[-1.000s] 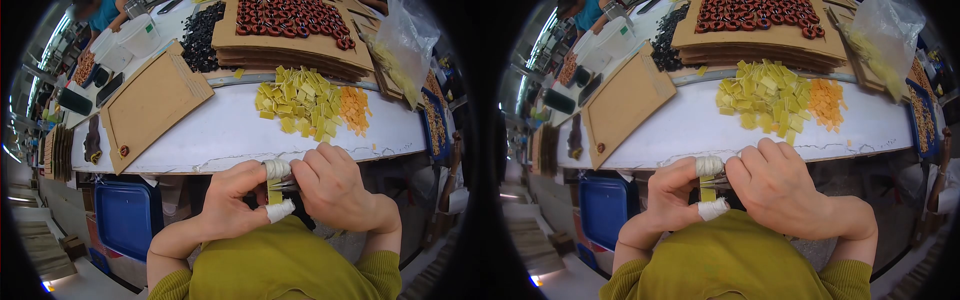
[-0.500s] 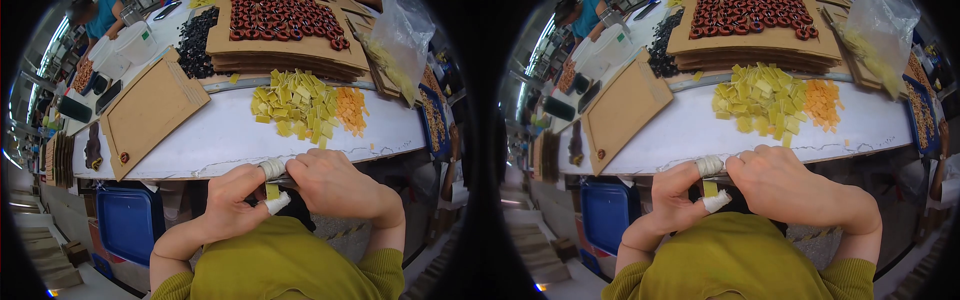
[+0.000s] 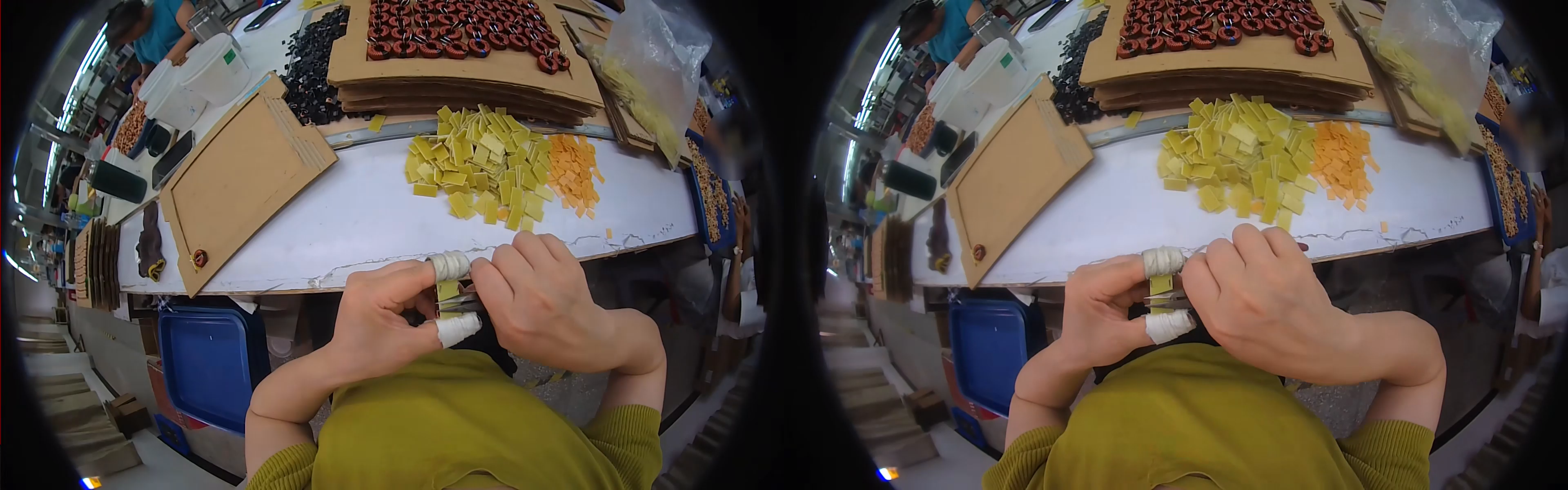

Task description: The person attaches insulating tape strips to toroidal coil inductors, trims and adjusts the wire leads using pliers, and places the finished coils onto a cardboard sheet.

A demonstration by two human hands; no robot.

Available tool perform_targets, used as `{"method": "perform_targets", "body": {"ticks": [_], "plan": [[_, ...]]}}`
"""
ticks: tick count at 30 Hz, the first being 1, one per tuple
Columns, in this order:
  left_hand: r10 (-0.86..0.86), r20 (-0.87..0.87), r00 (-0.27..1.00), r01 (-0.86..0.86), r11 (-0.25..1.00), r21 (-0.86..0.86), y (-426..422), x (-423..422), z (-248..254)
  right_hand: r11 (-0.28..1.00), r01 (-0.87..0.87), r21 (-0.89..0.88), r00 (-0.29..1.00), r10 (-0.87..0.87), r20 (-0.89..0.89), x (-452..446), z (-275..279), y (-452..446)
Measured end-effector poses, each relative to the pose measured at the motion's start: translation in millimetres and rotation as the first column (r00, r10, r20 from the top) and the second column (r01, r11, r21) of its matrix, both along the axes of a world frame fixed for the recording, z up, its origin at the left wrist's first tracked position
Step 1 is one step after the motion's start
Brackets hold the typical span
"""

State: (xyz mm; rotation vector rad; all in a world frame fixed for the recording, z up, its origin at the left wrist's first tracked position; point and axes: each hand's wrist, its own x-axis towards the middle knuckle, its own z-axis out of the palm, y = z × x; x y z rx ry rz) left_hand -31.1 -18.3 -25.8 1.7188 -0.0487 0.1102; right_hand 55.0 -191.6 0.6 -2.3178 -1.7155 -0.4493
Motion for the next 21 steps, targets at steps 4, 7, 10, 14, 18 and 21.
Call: {"method": "perform_targets", "body": {"ticks": [4,7,10,14,18,21], "plan": [[-0.032,-0.044,0.999,0.035,0.996,0.084,3,1,0,0.999,0.012,-0.043,0.998,-0.010,0.064,-3,0,-1],[-0.054,-0.131,0.990,0.045,0.996,-0.071,3,1,-2,0.999,0.023,-0.033,0.992,-0.019,0.125,-5,-2,-1],[-0.067,-0.205,0.976,0.013,0.967,-0.254,2,0,-6,0.999,0.038,-0.019,0.993,-0.036,0.115,-8,-6,-1],[-0.073,-0.236,0.969,0.000,0.955,-0.295,-1,2,-9,0.990,0.083,0.111,0.996,-0.087,0.034,-4,-23,-5],[-0.025,-0.264,0.964,-0.061,0.948,-0.313,8,4,-7,0.906,0.291,0.307,0.904,-0.156,-0.397,12,-32,-27],[-0.001,-0.306,0.952,-0.112,0.930,-0.350,10,4,-12,0.756,0.592,0.281,0.770,-0.426,-0.476,49,-52,-69]]}}
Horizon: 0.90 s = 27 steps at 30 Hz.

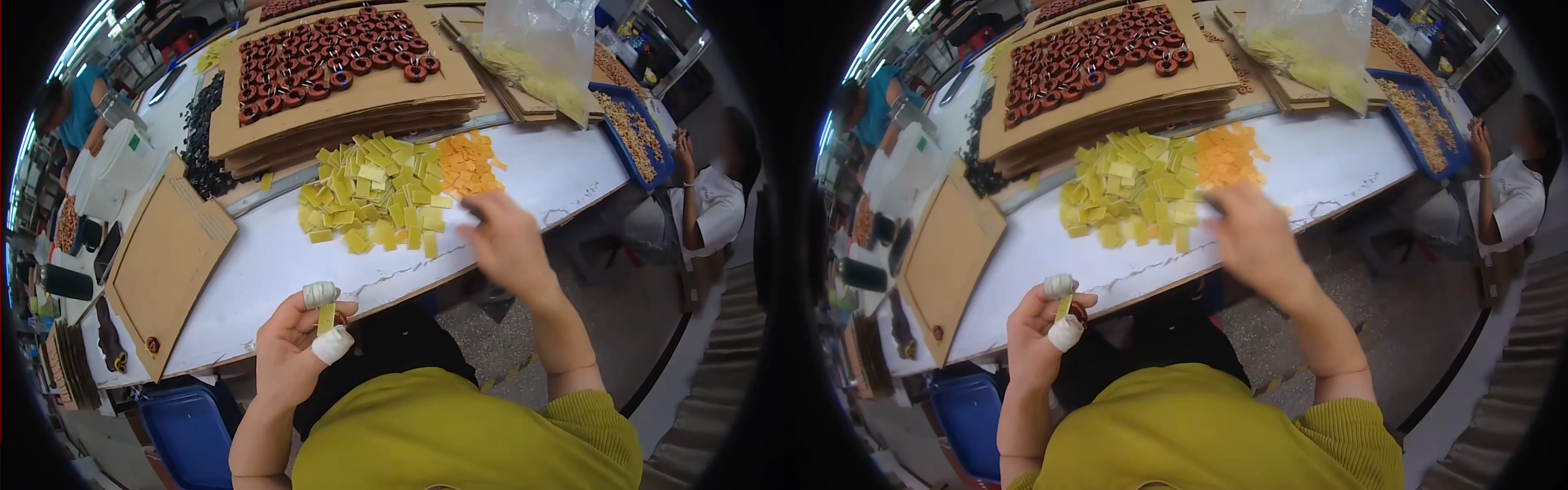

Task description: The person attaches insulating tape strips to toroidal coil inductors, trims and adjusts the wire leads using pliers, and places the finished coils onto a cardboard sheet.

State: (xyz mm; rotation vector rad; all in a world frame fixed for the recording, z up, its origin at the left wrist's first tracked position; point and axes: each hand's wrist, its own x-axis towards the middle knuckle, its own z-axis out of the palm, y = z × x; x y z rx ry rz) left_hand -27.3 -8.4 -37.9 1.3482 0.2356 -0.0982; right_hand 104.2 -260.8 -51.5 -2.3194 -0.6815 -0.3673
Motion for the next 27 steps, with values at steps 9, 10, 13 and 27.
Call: {"method": "perform_targets", "body": {"ticks": [9,10,13,27], "plan": [[0.109,0.029,0.994,-0.101,0.974,-0.203,-22,7,6,0.926,0.273,-0.262,0.958,-0.236,0.163,27,-36,-2],[0.118,0.031,0.993,-0.108,0.970,-0.218,-22,5,6,0.914,0.291,-0.284,0.953,-0.251,0.171,27,-37,0],[0.146,0.028,0.989,-0.132,0.946,-0.295,-23,2,9,0.902,0.267,-0.340,0.953,-0.194,0.234,28,-42,-1],[0.042,0.199,0.979,-0.024,0.995,-0.093,-31,-9,17,0.778,-0.602,0.178,0.793,0.556,0.249,-42,39,56]]}}
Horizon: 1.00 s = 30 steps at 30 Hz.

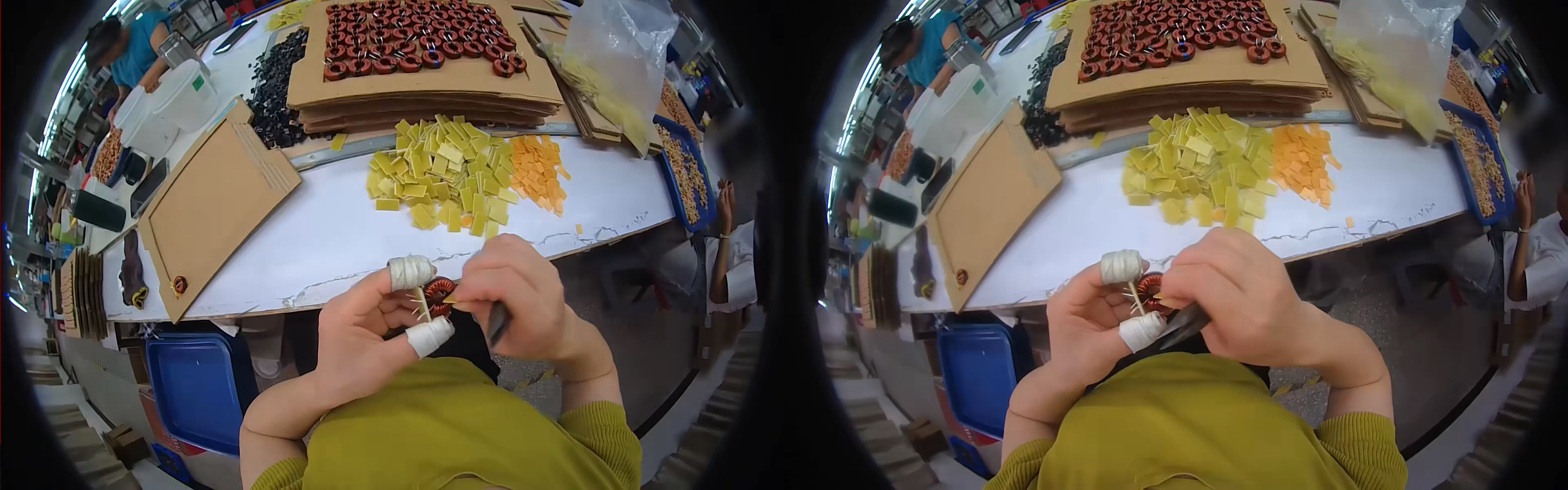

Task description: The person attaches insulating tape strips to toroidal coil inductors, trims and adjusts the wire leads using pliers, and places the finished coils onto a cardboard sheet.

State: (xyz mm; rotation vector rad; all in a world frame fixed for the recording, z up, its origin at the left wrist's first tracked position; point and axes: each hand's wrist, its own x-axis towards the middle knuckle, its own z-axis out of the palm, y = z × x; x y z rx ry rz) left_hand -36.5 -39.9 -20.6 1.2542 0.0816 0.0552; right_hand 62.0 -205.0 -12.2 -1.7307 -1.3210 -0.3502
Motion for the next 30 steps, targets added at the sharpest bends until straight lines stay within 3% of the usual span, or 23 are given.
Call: {"method": "perform_targets", "body": {"ticks": [5,11,14,17,18,21,27,30], "plan": [[0.021,0.102,0.995,-0.038,0.986,0.161,3,-2,-4,0.997,0.042,-0.057,0.959,-0.024,0.282,-4,-3,11],[0.078,0.172,0.982,-0.122,0.957,0.262,4,0,-12,0.999,-0.039,0.002,0.968,0.037,0.247,2,-17,16],[0.086,0.260,0.962,-0.185,0.904,0.385,5,3,-9,0.991,-0.131,0.013,0.987,0.131,-0.095,3,-16,14],[0.035,0.426,0.904,-0.267,0.824,0.499,10,8,-11,0.990,-0.142,-0.024,0.867,0.112,-0.486,-3,-4,15],[0.007,0.488,0.873,-0.301,0.795,0.527,11,9,-13,0.986,-0.161,-0.031,0.858,0.124,-0.499,-3,-5,14],[0.025,0.456,0.890,-0.321,0.744,0.585,10,8,-12,0.982,-0.184,-0.045,0.837,0.132,-0.531,-2,-13,12],[0.133,0.271,0.953,-0.264,0.805,0.531,7,9,-29,0.991,-0.060,-0.118,0.861,-0.009,-0.508,-3,-26,22],[0.232,0.050,0.972,-0.236,0.962,0.136,5,16,-35,0.989,0.029,-0.143,0.892,-0.091,-0.443,-1,-32,31]]}}
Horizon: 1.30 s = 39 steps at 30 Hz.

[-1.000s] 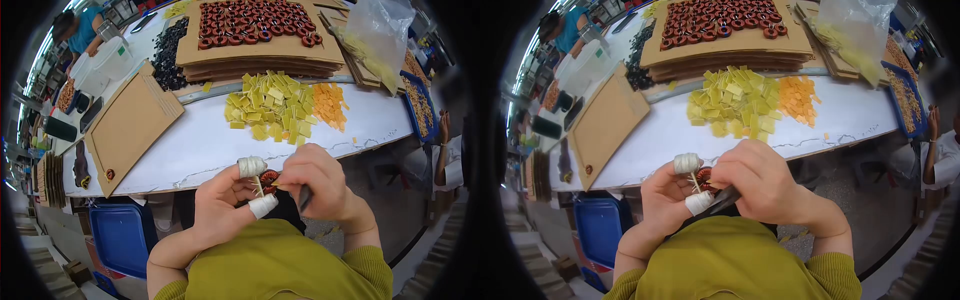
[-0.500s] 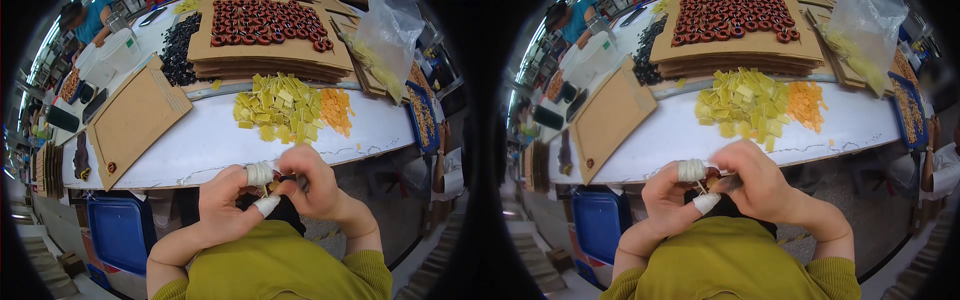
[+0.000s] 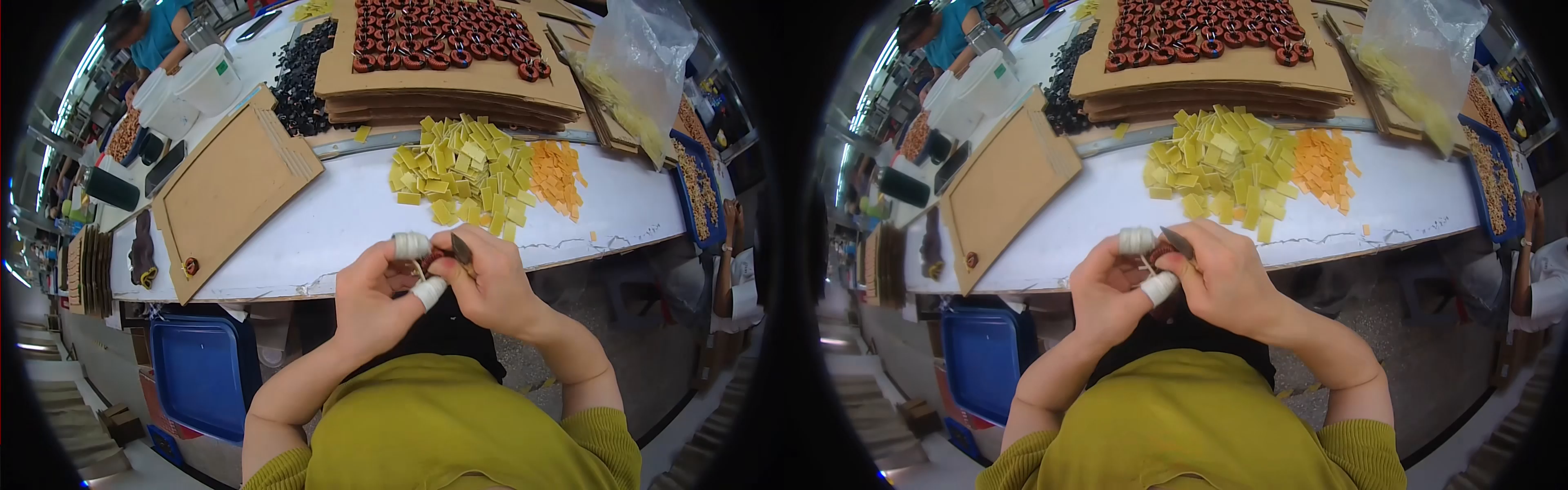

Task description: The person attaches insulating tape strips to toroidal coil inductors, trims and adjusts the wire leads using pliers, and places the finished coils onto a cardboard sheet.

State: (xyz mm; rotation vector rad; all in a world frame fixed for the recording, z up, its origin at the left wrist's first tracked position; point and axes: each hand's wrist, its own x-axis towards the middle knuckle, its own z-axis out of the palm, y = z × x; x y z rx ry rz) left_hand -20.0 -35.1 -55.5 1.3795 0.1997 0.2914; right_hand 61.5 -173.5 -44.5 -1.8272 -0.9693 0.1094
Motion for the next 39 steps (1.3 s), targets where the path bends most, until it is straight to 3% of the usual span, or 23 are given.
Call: {"method": "perform_targets", "body": {"ticks": [4,5,7,8,10,16,19,23,26,29,31,33,38,39], "plan": [[-0.008,-0.054,0.999,0.006,0.999,-0.033,8,6,-15,0.999,-0.012,-0.037,1.000,0.011,-0.025,12,-6,5],[0.000,-0.098,0.995,0.010,0.995,0.100,10,6,-15,0.998,-0.023,-0.063,0.999,0.020,-0.043,15,-6,3],[0.035,-0.195,0.980,0.037,0.935,0.351,16,3,-14,0.968,0.023,-0.250,0.984,0.023,0.178,17,-4,-8],[0.076,-0.067,0.995,-0.020,0.798,0.603,20,3,-18,0.940,0.059,-0.336,0.958,0.041,0.284,16,-4,-10],[0.030,0.189,0.982,-0.188,0.345,0.919,28,5,-30,0.855,0.087,-0.511,0.936,0.106,0.336,8,-8,-11],[0.072,0.235,0.969,-0.246,0.339,0.908,28,0,-36,0.695,0.150,-0.703,0.893,0.209,0.398,2,-11,4],[-0.046,0.308,0.950,-0.269,0.376,0.887,31,-1,-36,0.651,0.189,-0.735,0.869,0.238,0.434,2,-12,12],[-0.064,0.363,0.930,-0.319,0.351,0.880,31,2,-49,0.561,0.213,-0.800,0.854,0.290,0.431,0,-10,18],[-0.086,0.393,0.915,-0.339,0.364,0.868,32,5,-49,0.520,0.204,-0.830,0.875,0.283,0.392,-2,-8,22],[-0.127,0.382,0.916,-0.304,0.403,0.863,33,5,-46,0.519,0.171,-0.837,0.805,0.417,0.423,2,-6,21],[-0.133,0.423,0.897,-0.326,0.447,0.833,35,4,-50,0.463,0.073,-0.883,0.855,0.427,0.295,8,-10,21],[-0.142,0.380,0.914,-0.283,0.447,0.849,39,0,-53,0.533,0.105,-0.840,0.897,0.314,0.311,10,-18,23],[-0.117,0.407,0.906,-0.282,0.552,0.785,45,0,-42,0.549,0.124,-0.826,0.853,0.366,0.371,10,-5,20],[-0.122,0.414,0.902,-0.281,0.562,0.778,63,1,-36,0.642,0.134,-0.755,0.849,0.319,0.422,10,2,17]]}}
